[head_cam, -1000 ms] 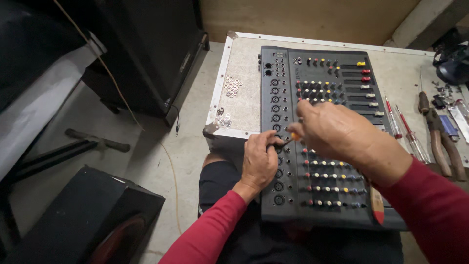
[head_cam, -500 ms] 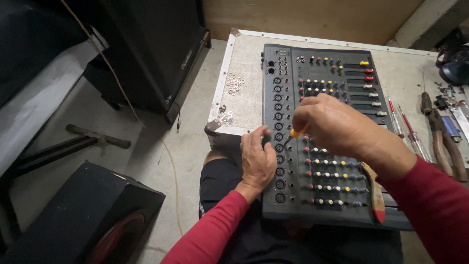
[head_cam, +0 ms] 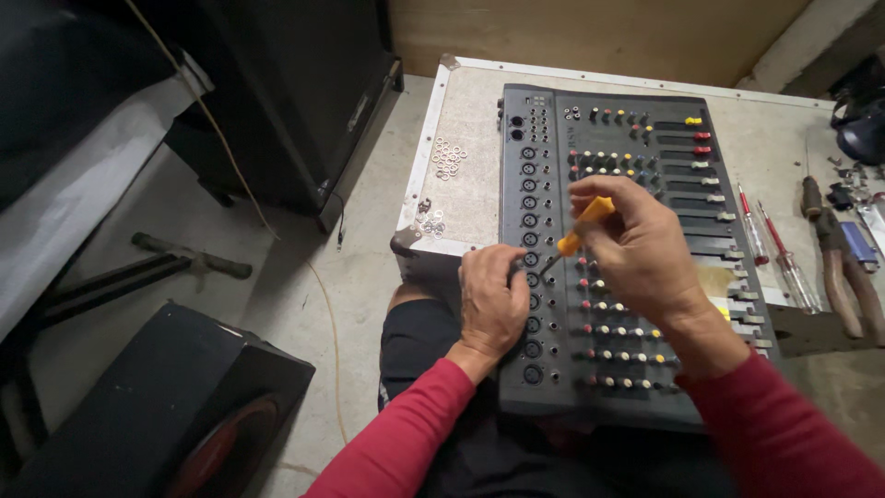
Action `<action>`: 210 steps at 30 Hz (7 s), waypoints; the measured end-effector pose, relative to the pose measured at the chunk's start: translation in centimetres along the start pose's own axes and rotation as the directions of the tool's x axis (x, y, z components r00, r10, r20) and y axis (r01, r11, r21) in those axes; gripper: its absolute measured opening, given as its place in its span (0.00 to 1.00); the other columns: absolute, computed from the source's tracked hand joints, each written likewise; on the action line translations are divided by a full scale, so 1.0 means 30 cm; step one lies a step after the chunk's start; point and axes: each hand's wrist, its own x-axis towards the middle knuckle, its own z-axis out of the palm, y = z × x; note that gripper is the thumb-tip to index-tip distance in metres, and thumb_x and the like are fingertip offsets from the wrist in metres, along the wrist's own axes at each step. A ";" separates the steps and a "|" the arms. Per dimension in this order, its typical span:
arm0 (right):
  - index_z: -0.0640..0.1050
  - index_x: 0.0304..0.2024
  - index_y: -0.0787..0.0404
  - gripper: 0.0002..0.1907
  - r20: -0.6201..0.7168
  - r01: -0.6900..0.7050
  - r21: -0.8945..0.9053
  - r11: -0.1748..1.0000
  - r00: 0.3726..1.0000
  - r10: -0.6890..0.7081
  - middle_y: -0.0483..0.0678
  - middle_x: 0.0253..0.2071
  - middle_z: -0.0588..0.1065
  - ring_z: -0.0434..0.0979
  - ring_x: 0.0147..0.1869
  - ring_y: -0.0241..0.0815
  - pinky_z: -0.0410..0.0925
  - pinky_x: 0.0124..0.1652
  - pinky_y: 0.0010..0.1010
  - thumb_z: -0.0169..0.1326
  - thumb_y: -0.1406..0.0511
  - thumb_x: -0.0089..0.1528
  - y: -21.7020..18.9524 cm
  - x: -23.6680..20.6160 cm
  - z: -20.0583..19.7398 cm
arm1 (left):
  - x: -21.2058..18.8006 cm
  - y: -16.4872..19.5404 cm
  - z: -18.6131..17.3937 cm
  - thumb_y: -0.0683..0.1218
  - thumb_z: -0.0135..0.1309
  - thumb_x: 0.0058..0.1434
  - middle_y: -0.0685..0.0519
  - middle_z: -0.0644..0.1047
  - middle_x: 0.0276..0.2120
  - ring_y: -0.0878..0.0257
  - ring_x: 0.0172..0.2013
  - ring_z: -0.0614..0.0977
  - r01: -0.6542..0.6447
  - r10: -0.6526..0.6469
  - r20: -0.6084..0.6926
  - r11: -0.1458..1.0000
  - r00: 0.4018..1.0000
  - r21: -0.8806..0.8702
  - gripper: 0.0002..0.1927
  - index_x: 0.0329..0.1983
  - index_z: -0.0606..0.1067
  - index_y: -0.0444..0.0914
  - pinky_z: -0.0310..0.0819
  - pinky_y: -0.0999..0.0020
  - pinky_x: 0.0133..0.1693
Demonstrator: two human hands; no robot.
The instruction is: The person uses a screwdriver to work on the XLR input connectors along the edge of an audio mixing console placed on a work table, tightening or adjusting the connector hardware one jack at a time while steadying the console with the other hand. Small screws and washers lie on the table beside the mixer.
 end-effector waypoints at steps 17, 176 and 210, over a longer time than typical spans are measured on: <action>0.74 0.52 0.65 0.19 -0.067 0.164 -0.253 0.953 0.980 -0.187 0.55 0.43 0.74 0.78 0.44 0.47 0.72 0.43 0.34 0.63 0.68 0.60 0.010 -0.002 0.029 | 0.151 -0.055 0.008 0.42 0.47 0.62 0.47 0.76 0.38 0.50 0.43 0.74 -0.508 0.366 0.568 0.854 0.737 0.109 0.21 0.58 0.68 0.31 0.66 0.56 0.45; 0.70 0.65 0.63 0.27 -0.198 0.120 -0.004 0.993 0.973 -0.118 0.50 0.50 0.76 0.82 0.50 0.38 0.78 0.50 0.28 0.62 0.73 0.65 0.052 -0.070 0.056 | -0.001 0.014 0.041 0.55 0.64 0.48 0.39 0.83 0.42 0.53 0.43 0.86 0.867 -0.770 0.407 0.476 0.491 -0.146 0.34 0.50 0.72 0.26 0.78 0.64 0.47; 0.79 0.36 0.61 0.09 0.511 0.192 -0.739 0.646 0.785 0.351 0.48 0.46 0.76 0.81 0.44 0.44 0.73 0.41 0.35 0.55 0.61 0.65 -0.179 0.149 -0.083 | 0.031 0.014 0.051 0.59 0.54 0.50 0.31 0.79 0.47 0.42 0.51 0.82 0.859 -0.801 0.405 0.507 0.441 0.067 0.41 0.60 0.66 0.26 0.74 0.56 0.53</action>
